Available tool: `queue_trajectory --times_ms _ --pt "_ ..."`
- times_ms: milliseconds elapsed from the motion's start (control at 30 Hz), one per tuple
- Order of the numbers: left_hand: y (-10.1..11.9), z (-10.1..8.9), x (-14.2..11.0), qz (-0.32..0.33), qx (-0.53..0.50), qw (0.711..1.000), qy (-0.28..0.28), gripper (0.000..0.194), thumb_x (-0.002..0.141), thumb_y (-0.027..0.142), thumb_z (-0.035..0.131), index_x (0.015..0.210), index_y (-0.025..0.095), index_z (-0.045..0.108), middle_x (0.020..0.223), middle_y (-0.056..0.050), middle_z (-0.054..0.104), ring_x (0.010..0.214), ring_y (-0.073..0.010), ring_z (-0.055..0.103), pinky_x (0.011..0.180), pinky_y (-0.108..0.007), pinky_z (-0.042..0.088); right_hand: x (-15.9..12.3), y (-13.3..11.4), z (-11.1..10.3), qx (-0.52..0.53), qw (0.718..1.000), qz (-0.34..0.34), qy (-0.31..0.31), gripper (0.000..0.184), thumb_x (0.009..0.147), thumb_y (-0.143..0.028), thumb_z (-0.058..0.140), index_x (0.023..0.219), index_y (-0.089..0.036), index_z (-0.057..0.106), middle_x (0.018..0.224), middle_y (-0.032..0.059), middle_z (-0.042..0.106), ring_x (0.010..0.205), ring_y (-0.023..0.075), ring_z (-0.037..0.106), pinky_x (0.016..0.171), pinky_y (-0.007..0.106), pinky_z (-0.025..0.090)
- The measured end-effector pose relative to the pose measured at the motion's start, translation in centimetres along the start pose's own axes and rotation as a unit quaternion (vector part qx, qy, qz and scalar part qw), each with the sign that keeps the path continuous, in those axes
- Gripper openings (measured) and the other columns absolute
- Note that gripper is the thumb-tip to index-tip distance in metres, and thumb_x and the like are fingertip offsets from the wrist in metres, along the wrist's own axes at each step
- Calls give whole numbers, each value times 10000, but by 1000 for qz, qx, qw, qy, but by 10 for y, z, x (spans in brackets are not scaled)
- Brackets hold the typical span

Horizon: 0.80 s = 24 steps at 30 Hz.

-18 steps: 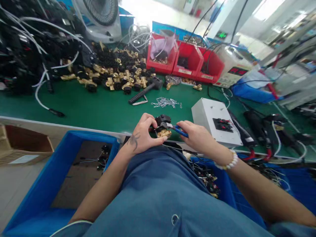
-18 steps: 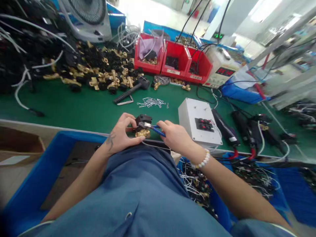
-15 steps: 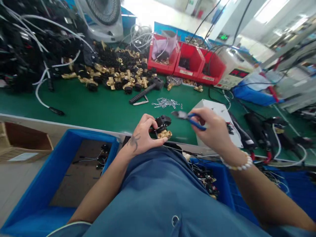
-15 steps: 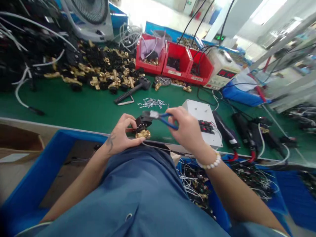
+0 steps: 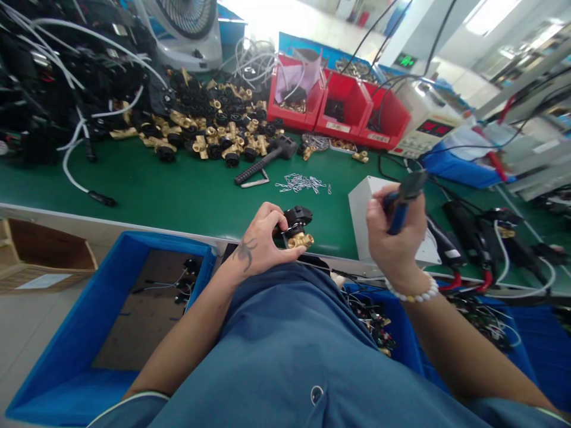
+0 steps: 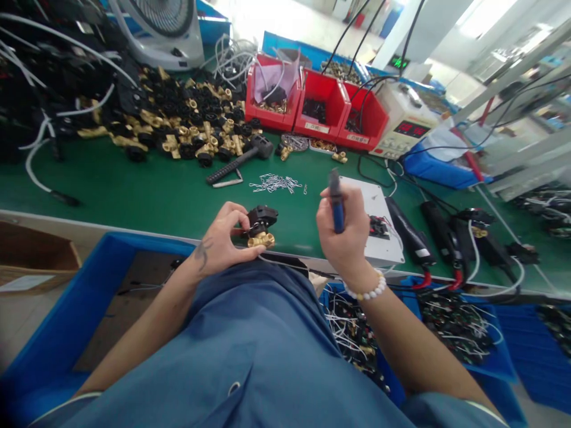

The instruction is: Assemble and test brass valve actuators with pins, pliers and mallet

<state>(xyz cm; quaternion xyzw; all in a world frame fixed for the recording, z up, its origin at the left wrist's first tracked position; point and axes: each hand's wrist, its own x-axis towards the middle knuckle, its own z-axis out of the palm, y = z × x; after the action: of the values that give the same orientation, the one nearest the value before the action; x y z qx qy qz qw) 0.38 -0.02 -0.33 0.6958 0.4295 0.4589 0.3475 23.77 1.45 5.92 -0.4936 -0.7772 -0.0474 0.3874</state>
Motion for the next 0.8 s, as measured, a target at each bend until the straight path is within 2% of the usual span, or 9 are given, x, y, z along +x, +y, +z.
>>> queue_trajectory --times_ms 133,200,300,333,467,500,633,700,800 --pt "-1 0 0 6 8 1000 2 389 673 304 830 813 220 477 1014 -51 525 976 -208 563 807 -359 564 2 1 -2 -34 957 -83 -277 209 833 -134 531 1007 -192 630 817 41 625 671 170 570 609 289 414" --pt "-1 1 -1 5 1 1000 6 390 674 302 828 814 220 473 1014 -50 523 961 -202 563 798 -355 567 3 -1 -4 -7 975 -59 -216 193 865 -147 544 1027 -198 633 848 38 637 711 168 591 634 282 436" --pt "-1 1 -1 2 -7 1000 10 388 672 303 825 811 217 473 1021 -55 522 944 -197 562 771 -346 568 2 -5 -4 22 1000 -9 2 114 930 -231 544 1025 -210 604 877 33 627 712 158 580 663 286 458" --pt "-1 1 -1 1 -5 1000 9 389 671 308 826 809 217 473 1018 -56 523 945 -199 561 768 -347 567 1 -5 -4 12 1000 -14 8 110 928 -232 537 1013 -207 600 865 35 620 694 157 570 655 289 454" --pt "-2 0 -1 3 8 1000 2 396 673 326 829 810 220 473 1002 -52 526 960 -209 560 801 -366 567 0 -6 -4 -81 957 -82 -266 193 832 -132 531 983 -183 640 813 52 623 660 168 564 591 284 402" --pt "-2 0 0 2 9 1000 1 394 673 323 827 811 220 473 1006 -53 527 960 -208 561 806 -369 565 2 -7 -6 -89 951 -81 -284 198 842 -131 528 992 -184 646 826 54 632 670 169 572 597 284 405" --pt "-1 1 0 -5 -1 1000 4 393 666 316 825 806 220 471 1025 -60 528 946 -202 558 779 -353 562 5 -11 -10 -27 999 -20 -11 138 948 -247 501 1037 -212 601 879 42 632 709 163 579 673 297 462" --pt "-1 1 1 -8 -2 1000 2 394 665 319 828 805 221 473 1020 -58 525 949 -202 557 773 -350 565 2 -11 -7 -26 999 -16 26 127 938 -251 489 1012 -207 583 858 46 618 693 166 565 657 298 457" --pt "-1 0 0 -6 5 1000 -1 393 666 321 827 805 221 472 1016 -54 521 970 -207 557 796 -358 565 0 -8 -4 -86 965 -48 -243 139 849 -184 528 961 -189 611 813 53 625 653 171 554 595 290 412"
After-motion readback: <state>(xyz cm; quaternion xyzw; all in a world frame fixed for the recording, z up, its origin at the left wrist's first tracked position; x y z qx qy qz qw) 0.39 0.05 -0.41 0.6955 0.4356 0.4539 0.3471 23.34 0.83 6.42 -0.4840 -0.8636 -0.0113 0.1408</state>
